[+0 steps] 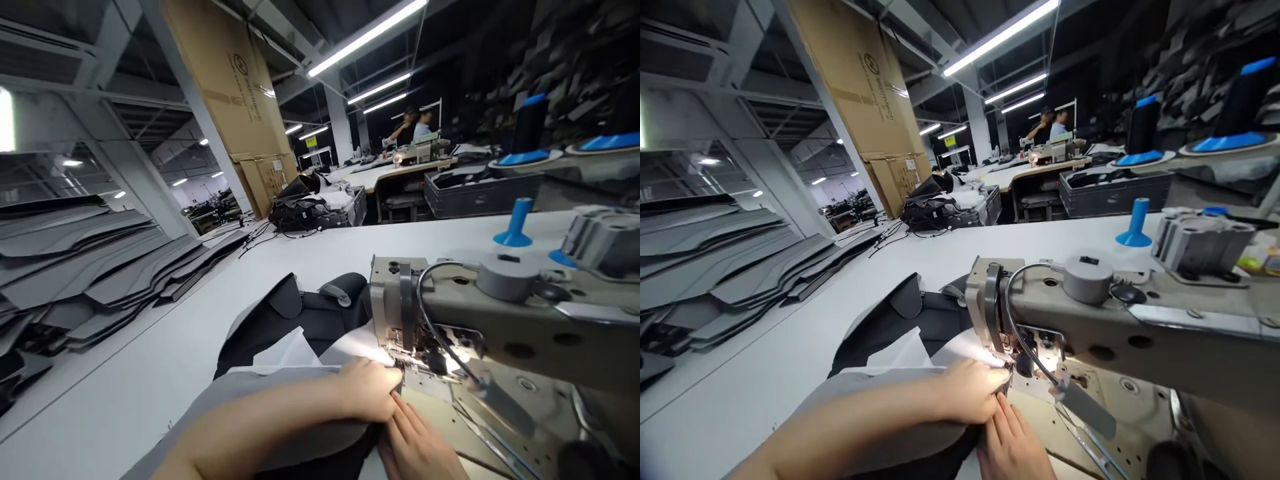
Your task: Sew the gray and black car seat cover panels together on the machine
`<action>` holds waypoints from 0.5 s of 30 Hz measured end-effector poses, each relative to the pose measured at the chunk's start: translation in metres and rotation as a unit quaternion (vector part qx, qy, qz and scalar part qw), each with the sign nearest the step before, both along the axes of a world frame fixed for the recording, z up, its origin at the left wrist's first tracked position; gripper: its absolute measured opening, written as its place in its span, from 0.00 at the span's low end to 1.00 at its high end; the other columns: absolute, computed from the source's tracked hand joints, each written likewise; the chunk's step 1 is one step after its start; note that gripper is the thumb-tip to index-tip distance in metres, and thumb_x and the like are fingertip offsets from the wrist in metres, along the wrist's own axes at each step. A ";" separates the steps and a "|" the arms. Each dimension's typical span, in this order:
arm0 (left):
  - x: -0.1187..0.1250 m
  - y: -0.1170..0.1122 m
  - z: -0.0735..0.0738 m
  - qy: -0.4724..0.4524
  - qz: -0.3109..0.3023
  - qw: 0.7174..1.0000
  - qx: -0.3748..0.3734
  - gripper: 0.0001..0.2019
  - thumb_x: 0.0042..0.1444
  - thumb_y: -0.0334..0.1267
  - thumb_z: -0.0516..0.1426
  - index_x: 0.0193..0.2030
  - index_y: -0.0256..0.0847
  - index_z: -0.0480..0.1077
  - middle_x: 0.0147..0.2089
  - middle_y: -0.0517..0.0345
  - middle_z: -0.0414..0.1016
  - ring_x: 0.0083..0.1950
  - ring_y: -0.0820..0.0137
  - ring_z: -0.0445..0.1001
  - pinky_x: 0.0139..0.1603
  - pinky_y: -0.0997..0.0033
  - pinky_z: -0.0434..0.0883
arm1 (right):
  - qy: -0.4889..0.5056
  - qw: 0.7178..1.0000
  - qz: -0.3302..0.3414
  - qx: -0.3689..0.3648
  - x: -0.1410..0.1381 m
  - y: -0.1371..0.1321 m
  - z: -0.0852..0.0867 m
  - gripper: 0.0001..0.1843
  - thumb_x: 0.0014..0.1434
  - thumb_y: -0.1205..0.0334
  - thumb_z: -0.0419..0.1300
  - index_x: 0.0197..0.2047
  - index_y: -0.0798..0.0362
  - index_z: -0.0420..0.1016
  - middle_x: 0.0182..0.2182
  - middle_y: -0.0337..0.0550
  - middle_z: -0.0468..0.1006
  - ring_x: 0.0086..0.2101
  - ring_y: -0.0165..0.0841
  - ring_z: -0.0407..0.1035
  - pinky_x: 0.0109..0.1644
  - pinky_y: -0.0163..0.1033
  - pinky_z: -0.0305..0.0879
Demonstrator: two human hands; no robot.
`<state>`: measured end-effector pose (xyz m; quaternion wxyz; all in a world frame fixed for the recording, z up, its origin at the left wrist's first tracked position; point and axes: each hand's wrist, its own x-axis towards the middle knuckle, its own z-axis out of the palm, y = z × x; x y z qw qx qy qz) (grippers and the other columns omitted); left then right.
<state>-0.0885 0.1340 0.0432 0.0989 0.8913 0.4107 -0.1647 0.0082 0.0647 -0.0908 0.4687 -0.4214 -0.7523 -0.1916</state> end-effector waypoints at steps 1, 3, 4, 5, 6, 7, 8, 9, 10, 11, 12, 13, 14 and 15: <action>-0.004 0.002 0.001 -0.026 -0.003 1.000 -0.001 0.08 0.50 0.40 0.51 0.35 0.41 0.66 0.37 0.52 0.75 0.37 0.59 0.74 0.29 0.67 0.62 | -0.004 1.000 -0.002 0.016 0.000 0.003 -0.004 0.16 0.59 0.63 0.47 0.42 0.56 0.73 0.38 0.48 0.79 0.40 0.37 0.72 0.45 0.39 0.64; -0.017 0.006 0.006 -0.081 0.009 0.997 -0.006 0.11 0.53 0.44 0.50 0.26 0.41 0.63 0.32 0.55 0.74 0.35 0.63 0.72 0.29 0.68 0.59 | -0.028 0.999 -0.006 0.042 0.001 0.008 -0.012 0.17 0.58 0.62 0.47 0.44 0.56 0.73 0.38 0.48 0.80 0.40 0.37 0.72 0.45 0.39 0.65; -0.026 0.009 0.009 -0.103 0.033 0.994 -0.007 0.14 0.54 0.45 0.49 0.23 0.40 0.60 0.30 0.56 0.72 0.34 0.65 0.71 0.29 0.69 0.58 | -0.044 0.997 -0.011 0.055 0.002 0.010 -0.016 0.17 0.58 0.62 0.47 0.44 0.57 0.73 0.39 0.48 0.80 0.40 0.37 0.72 0.44 0.38 0.65; -0.036 0.011 0.011 -0.116 0.064 0.991 -0.005 0.15 0.55 0.44 0.49 0.21 0.40 0.57 0.28 0.57 0.71 0.33 0.67 0.70 0.29 0.69 0.57 | -0.065 0.996 -0.016 0.065 0.004 0.013 -0.020 0.18 0.58 0.62 0.47 0.45 0.57 0.73 0.39 0.47 0.80 0.40 0.36 0.73 0.44 0.38 0.65; -0.045 0.014 0.014 -0.120 0.098 0.988 0.000 0.15 0.55 0.41 0.48 0.20 0.39 0.56 0.26 0.57 0.69 0.32 0.68 0.68 0.29 0.69 0.56 | -0.090 0.993 -0.019 0.075 0.006 0.016 -0.023 0.18 0.57 0.62 0.47 0.45 0.57 0.73 0.40 0.47 0.80 0.41 0.36 0.73 0.43 0.38 0.66; -0.055 0.016 0.016 -0.119 0.125 0.985 0.007 0.14 0.55 0.39 0.47 0.19 0.39 0.55 0.25 0.57 0.68 0.30 0.69 0.67 0.29 0.69 0.56 | -0.114 0.989 -0.022 0.088 0.009 0.020 -0.026 0.19 0.58 0.62 0.47 0.45 0.57 0.74 0.40 0.47 0.80 0.41 0.36 0.73 0.43 0.37 0.66; -0.063 0.018 0.017 -0.117 0.142 0.983 0.012 0.13 0.55 0.37 0.46 0.20 0.39 0.56 0.25 0.57 0.68 0.30 0.69 0.67 0.28 0.69 0.56 | -0.138 0.985 -0.022 0.099 0.012 0.023 -0.028 0.20 0.58 0.61 0.46 0.46 0.58 0.74 0.40 0.47 0.80 0.41 0.36 0.73 0.42 0.36 0.66; -0.070 0.018 0.018 -0.116 0.149 0.982 0.017 0.13 0.55 0.36 0.46 0.21 0.39 0.58 0.26 0.56 0.69 0.30 0.69 0.67 0.29 0.70 0.56 | -0.168 0.980 -0.018 0.103 0.015 0.025 -0.029 0.20 0.59 0.60 0.46 0.46 0.57 0.74 0.41 0.46 0.79 0.42 0.35 0.73 0.42 0.35 0.66; -0.076 0.018 0.018 -0.116 0.149 0.982 0.020 0.13 0.56 0.36 0.45 0.22 0.39 0.59 0.28 0.56 0.69 0.31 0.68 0.68 0.30 0.70 0.58 | -0.191 0.976 -0.013 0.106 0.017 0.028 -0.030 0.20 0.60 0.59 0.46 0.47 0.57 0.74 0.42 0.45 0.79 0.42 0.34 0.72 0.43 0.34 0.66; -0.079 0.017 0.018 -0.117 0.147 0.982 0.021 0.13 0.57 0.35 0.43 0.23 0.39 0.62 0.30 0.55 0.70 0.33 0.68 0.68 0.32 0.70 0.60 | -0.206 0.972 -0.010 0.110 0.020 0.029 -0.030 0.20 0.60 0.58 0.47 0.47 0.56 0.75 0.42 0.44 0.79 0.42 0.33 0.72 0.43 0.32 0.66; -0.081 0.015 0.016 -0.121 0.142 0.982 0.023 0.14 0.58 0.35 0.43 0.26 0.39 0.64 0.33 0.54 0.71 0.35 0.67 0.69 0.35 0.71 0.62 | -0.211 0.971 -0.011 0.115 0.021 0.030 -0.030 0.20 0.61 0.57 0.47 0.47 0.55 0.75 0.42 0.42 0.79 0.42 0.32 0.72 0.42 0.31 0.66; -0.082 0.014 0.015 -0.127 0.134 0.982 0.028 0.14 0.59 0.35 0.42 0.29 0.39 0.66 0.37 0.53 0.71 0.39 0.67 0.70 0.39 0.71 0.64 | -0.210 0.971 -0.014 0.117 0.022 0.031 -0.030 0.20 0.61 0.57 0.47 0.47 0.54 0.75 0.42 0.41 0.79 0.42 0.31 0.72 0.42 0.30 0.66; -0.082 0.014 0.013 -0.135 0.127 0.982 0.039 0.14 0.59 0.35 0.43 0.33 0.39 0.68 0.41 0.53 0.71 0.43 0.66 0.69 0.44 0.70 0.65 | -0.208 0.971 -0.019 0.117 0.021 0.032 -0.030 0.20 0.62 0.57 0.46 0.46 0.54 0.75 0.42 0.41 0.79 0.42 0.31 0.72 0.42 0.30 0.67; -0.082 0.014 0.011 -0.147 0.122 0.980 0.052 0.13 0.59 0.35 0.44 0.38 0.39 0.69 0.45 0.52 0.70 0.47 0.65 0.68 0.49 0.69 0.64 | -0.203 0.972 -0.024 0.114 0.021 0.033 -0.031 0.20 0.62 0.58 0.46 0.46 0.55 0.75 0.42 0.41 0.79 0.42 0.31 0.72 0.42 0.30 0.67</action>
